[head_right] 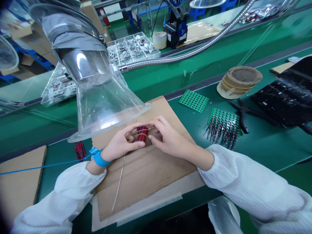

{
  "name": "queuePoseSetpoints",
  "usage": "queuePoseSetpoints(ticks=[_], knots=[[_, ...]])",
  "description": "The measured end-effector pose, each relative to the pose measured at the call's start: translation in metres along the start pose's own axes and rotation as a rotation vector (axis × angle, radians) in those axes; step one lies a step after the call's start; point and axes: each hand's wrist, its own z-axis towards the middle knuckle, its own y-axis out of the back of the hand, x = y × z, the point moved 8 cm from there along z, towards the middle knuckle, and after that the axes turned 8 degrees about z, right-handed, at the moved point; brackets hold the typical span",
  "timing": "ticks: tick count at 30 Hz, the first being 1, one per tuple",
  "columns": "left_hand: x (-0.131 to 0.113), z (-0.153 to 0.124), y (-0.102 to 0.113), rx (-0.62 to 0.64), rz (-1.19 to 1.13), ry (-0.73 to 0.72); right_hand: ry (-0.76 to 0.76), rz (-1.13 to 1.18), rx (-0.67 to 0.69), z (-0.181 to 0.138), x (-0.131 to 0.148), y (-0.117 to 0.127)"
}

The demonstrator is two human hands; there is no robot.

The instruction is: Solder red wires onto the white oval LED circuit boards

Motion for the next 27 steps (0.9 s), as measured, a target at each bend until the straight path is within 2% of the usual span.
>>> queuePoseSetpoints(ticks=[4, 13, 23, 27], knots=[[-0.0022, 0.0004, -0.0049, 0.062, -0.086, -0.015, 0.005, -0.004, -0.006, 0.0001, 0.0001, 0.0005], [0.0019, 0.0003, -0.0052, 0.068, -0.205, 0.008, 0.007, -0.006, -0.026, 0.0011, 0.0007, 0.0014], [-0.0030, 0.0016, -0.0032, 0.003, -0.194, 0.020, 0.012, 0.025, 0.037, -0.0020, 0.0029, -0.0016], [0.0015, 0.0019, 0.0022, -0.077, -0.184, -0.018, -0.002, 0.051, 0.070, -0.0029, -0.0002, -0.0056]])
